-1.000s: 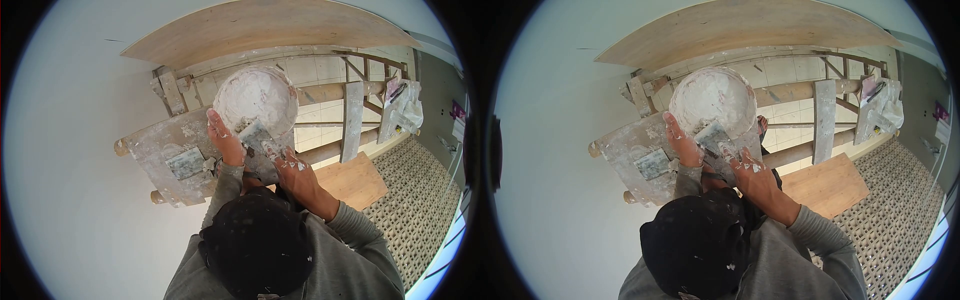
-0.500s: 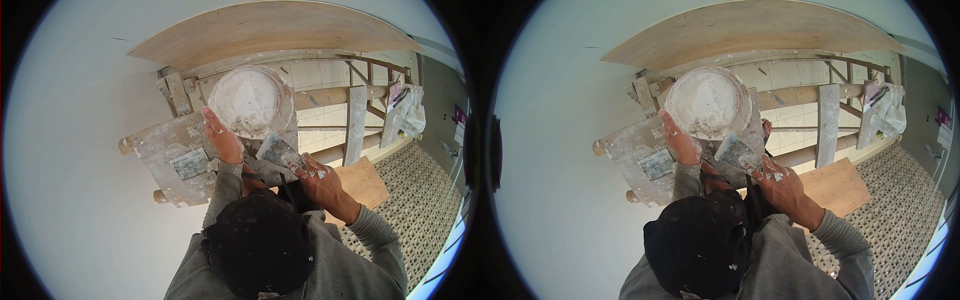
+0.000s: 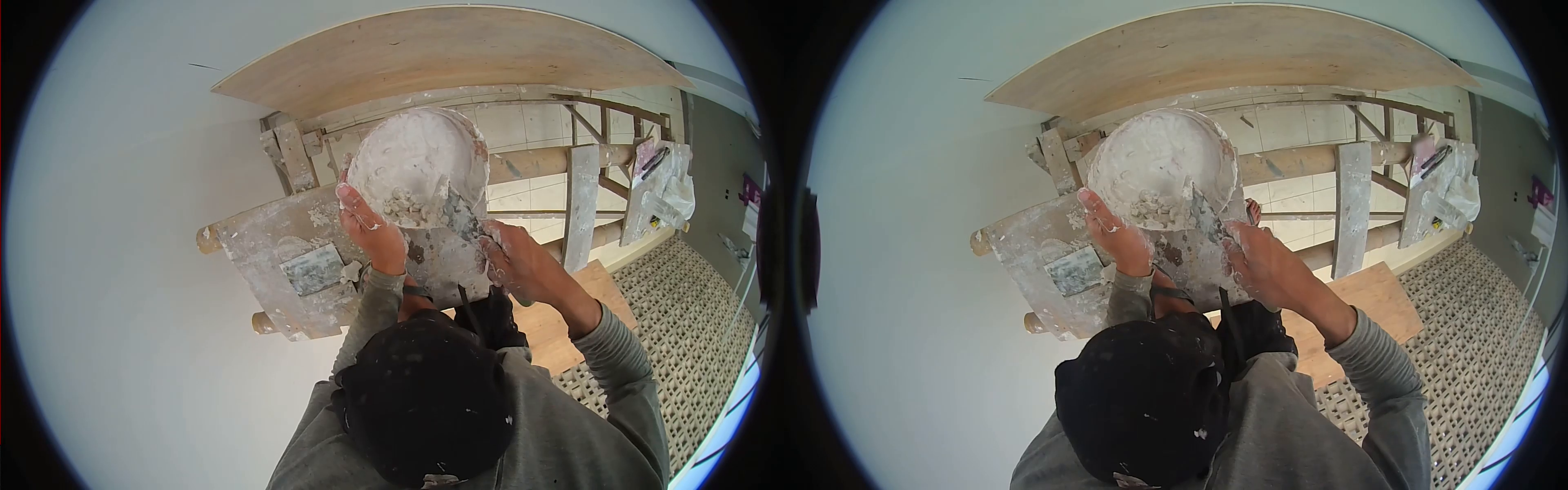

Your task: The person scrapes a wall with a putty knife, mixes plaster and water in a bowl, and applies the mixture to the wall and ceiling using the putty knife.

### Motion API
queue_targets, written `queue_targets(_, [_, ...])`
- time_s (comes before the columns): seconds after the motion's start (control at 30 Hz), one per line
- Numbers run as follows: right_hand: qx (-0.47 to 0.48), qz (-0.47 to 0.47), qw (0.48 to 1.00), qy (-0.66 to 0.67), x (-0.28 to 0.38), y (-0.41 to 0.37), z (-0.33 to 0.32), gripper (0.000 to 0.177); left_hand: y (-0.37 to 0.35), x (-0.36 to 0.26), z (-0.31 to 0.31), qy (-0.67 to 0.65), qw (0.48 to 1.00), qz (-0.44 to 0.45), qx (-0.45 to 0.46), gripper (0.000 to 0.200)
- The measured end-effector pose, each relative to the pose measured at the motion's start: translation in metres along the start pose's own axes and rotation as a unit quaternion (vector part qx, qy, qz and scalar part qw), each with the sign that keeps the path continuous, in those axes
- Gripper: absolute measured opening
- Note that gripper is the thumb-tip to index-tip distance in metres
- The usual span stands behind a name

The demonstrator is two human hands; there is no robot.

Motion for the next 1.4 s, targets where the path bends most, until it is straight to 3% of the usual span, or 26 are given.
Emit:
queue_targets(0.03, [0.000, 0.001, 1.000, -0.001, -0.001, -0.001, 0.003, 0.036, 0.001, 0.005, 0.000, -0.100, 0.990, -0.094, -0.017, 0.062])
queue_targets(0.07, [0.081, 0.087, 0.987, 0.104, -0.007, -0.002, 0.013, 0.037, -0.001, 0.011, 0.001, -0.198, 0.962, -0.186, -0.034, 0.062])
queue_targets(0.1, [0.160, 0.172, 0.950, 0.207, -0.010, -0.004, 0.023, 0.037, -0.003, 0.012, 0.000, -0.197, 0.962, -0.186, -0.036, 0.062])
queue_targets(0.13, [0.162, 0.171, 0.949, 0.207, -0.003, 0.000, 0.019, 0.037, -0.006, 0.007, 0.001, -0.075, 0.992, -0.101, 0.001, 0.062])
queue_targets(0.17, [0.179, 0.227, 0.913, 0.289, 0.007, 0.004, 0.011, 0.036, -0.008, 0.002, 0.003, 0.049, 0.998, -0.014, 0.037, 0.061])
queue_targets(0.2, [0.194, 0.280, 0.866, 0.367, 0.011, 0.004, 0.009, 0.035, -0.009, 0.004, 0.001, 0.050, 0.998, -0.014, 0.038, 0.061])
queue_targets(0.23, [0.193, 0.282, 0.865, 0.368, 0.010, 0.000, 0.013, 0.035, -0.010, 0.003, 0.001, 0.066, 0.996, 0.013, 0.057, 0.060])
queue_targets(0.27, [0.126, 0.176, 0.954, 0.207, 0.009, -0.002, 0.010, 0.034, -0.011, 0.003, 0.002, 0.081, 0.993, 0.040, 0.076, 0.059])
queue_targets(0.3, [0.053, 0.061, 0.996, 0.035, 0.014, -0.004, 0.007, 0.033, -0.010, 0.004, 0.002, 0.081, 0.993, 0.040, 0.077, 0.059])
queue_targets(0.37, [0.028, 0.016, 0.999, -0.041, 0.015, -0.005, 0.011, 0.036, -0.010, 0.025, -0.001, -0.148, 0.974, -0.167, 0.027, 0.058])
queue_targets(0.4, [0.004, -0.029, 0.992, -0.119, 0.018, -0.006, 0.011, 0.039, -0.013, 0.033, -0.004, -0.149, 0.974, -0.167, 0.028, 0.058])
queue_targets(0.47, [0.016, -0.015, 0.990, -0.143, 0.024, -0.006, 0.008, 0.042, -0.018, 0.042, -0.011, 0.043, 0.997, -0.033, 0.058, 0.055])
queue_targets(0.6, [0.029, -0.022, 0.979, -0.198, 0.026, -0.016, 0.012, 0.047, -0.014, 0.044, -0.013, 0.045, 0.991, -0.098, 0.077, 0.046])
queue_targets(0.63, [0.028, -0.020, 0.979, -0.199, 0.026, -0.018, 0.011, 0.047, -0.008, 0.028, -0.007, -0.088, 0.975, -0.202, 0.018, 0.044])
queue_targets(0.67, [0.042, -0.017, 0.979, -0.201, 0.027, -0.021, 0.011, 0.046, -0.008, 0.022, -0.004, -0.216, 0.928, -0.300, -0.043, 0.043])
queue_targets(0.7, [0.055, -0.016, 0.978, -0.202, 0.027, -0.023, 0.010, 0.044, -0.008, 0.029, -0.005, -0.217, 0.928, -0.299, -0.044, 0.043])
queue_targets(0.77, [0.068, -0.017, 0.977, -0.202, 0.027, -0.032, 0.007, 0.044, -0.002, 0.029, -0.011, -0.029, 0.989, -0.142, -0.031, 0.051])
queue_targets(0.8, [0.079, -0.018, 0.976, -0.203, 0.025, -0.036, 0.005, 0.044, -0.003, 0.032, -0.012, -0.029, 0.989, -0.142, -0.031, 0.051])
queue_targets(0.87, [0.085, -0.017, 0.977, -0.194, 0.024, -0.044, -0.001, 0.044, 0.001, 0.018, -0.008, -0.129, 0.962, -0.224, -0.089, 0.059])
queue_targets(0.93, [0.092, -0.018, 0.978, -0.185, 0.024, -0.045, -0.007, 0.044, 0.002, 0.011, -0.006, -0.122, 0.963, -0.224, -0.089, 0.057])
queue_targets(1.0, [0.050, 0.008, 0.998, -0.043, 0.024, -0.039, -0.019, 0.041, 0.002, 0.015, -0.010, -0.116, 0.963, -0.224, -0.090, 0.055])
queue_targets(1.07, [0.048, 0.060, 0.997, 0.022, 0.023, -0.024, -0.027, 0.039, 0.003, 0.013, -0.010, -0.010, 0.997, -0.069, -0.016, 0.060])
queue_targets(1.1, [0.043, 0.112, 0.989, 0.086, 0.018, -0.019, -0.030, 0.037, 0.001, 0.011, -0.008, -0.014, 0.997, -0.070, -0.012, 0.060])
queue_targets(1.17, [0.012, 0.074, 0.997, 0.015, 0.007, -0.011, -0.023, 0.036, 0.003, -0.004, 0.001, -0.168, 0.972, -0.163, -0.021, 0.058])
queue_targets(1.23, [-0.001, 0.028, 0.998, -0.057, 0.001, -0.008, -0.013, 0.038, 0.004, -0.008, 0.004, -0.145, 0.981, -0.131, -0.005, 0.059])
queue_targets(1.4, [0.006, 0.007, 1.000, 0.011, 0.008, -0.008, -0.001, 0.039, 0.006, -0.018, 0.004, -0.086, 0.991, -0.098, 0.018, 0.062])
Point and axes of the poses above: each hand's wrist, its own y-axis towards the middle knuckle, its own z-axis out of the palm, x = y × z, the point moved 4 cm from there along y, towards the middle knuckle, and after that the axes turned 8 degrees about -y, right-handed, at the moved point
